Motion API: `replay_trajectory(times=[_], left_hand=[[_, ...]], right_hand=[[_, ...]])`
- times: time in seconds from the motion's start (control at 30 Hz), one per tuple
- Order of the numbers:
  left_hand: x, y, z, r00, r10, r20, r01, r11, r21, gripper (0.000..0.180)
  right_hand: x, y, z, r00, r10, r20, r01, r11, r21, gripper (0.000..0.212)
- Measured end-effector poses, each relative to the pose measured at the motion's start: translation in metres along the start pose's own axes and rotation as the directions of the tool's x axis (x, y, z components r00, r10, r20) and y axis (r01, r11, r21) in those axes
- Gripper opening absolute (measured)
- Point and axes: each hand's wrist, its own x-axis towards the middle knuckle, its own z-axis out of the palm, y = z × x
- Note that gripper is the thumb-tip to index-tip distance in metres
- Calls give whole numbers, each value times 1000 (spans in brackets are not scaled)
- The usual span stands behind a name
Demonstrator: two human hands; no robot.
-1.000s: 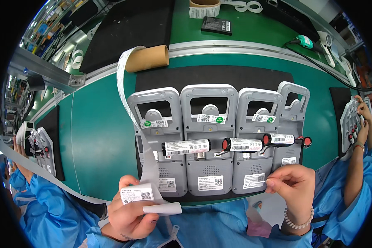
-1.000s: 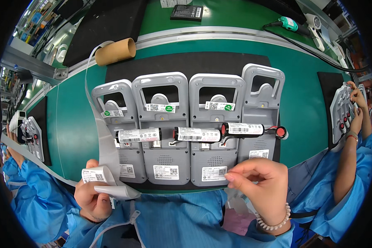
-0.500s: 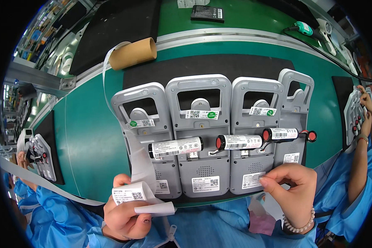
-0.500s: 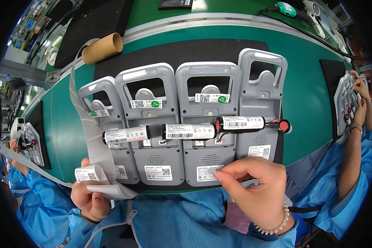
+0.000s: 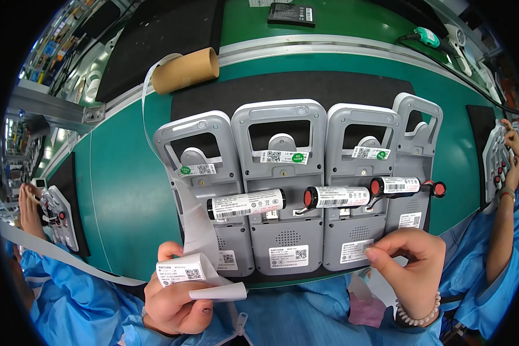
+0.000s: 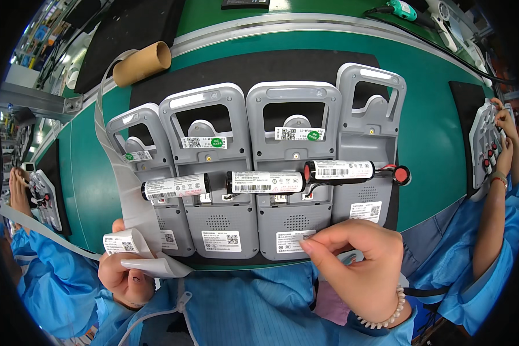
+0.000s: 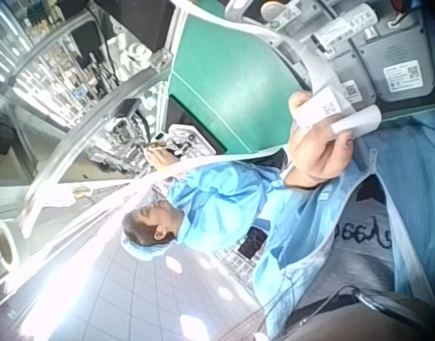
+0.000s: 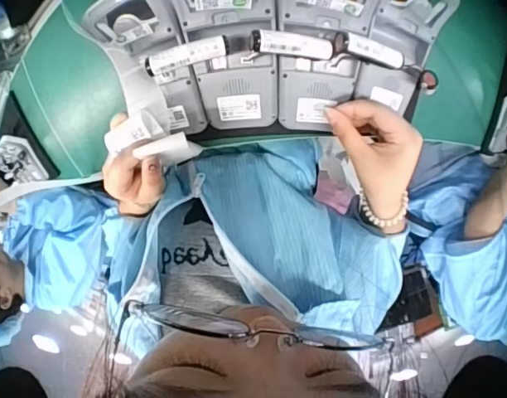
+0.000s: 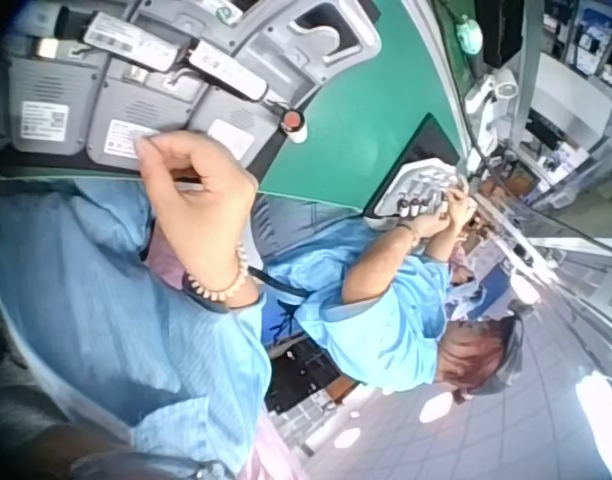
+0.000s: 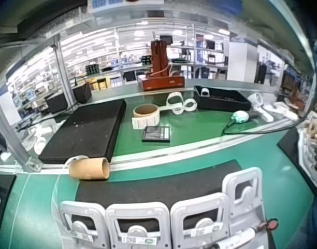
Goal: The person applies labels from a sticker roll onto electronics modules by hand.
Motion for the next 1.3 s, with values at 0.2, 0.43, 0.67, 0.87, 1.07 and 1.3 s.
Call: replay_trajectory(times=[0.2,0.43,0.67,0.87,1.07,1.3], left_hand=[[0,-1,0,1000,17,-6,-17,1000,-9,14],[2,6,1,999,-17,34,16,999,28,29],[0,1,-7,999,35,16,-35,999,18,12],[4,9,-6,998,65,-11,-64,998,18,14],[0,11,-12,996,84,-2,-84,996,20,20],[10,23,-11,988,16,153,-12,1000,-25,26]], right_hand=[[-1,0,0,1000,29,-3,-29,1000,6,8],[-4,4,7,965,-259,-32,241,933,-267,13],[-7,5,23,832,-544,-105,291,591,-752,23],[-10,-29,57,793,-609,40,610,792,-34,22],[-11,-39,100,808,-575,129,450,744,494,19],[-13,-41,99,889,-405,211,275,844,460,13]])
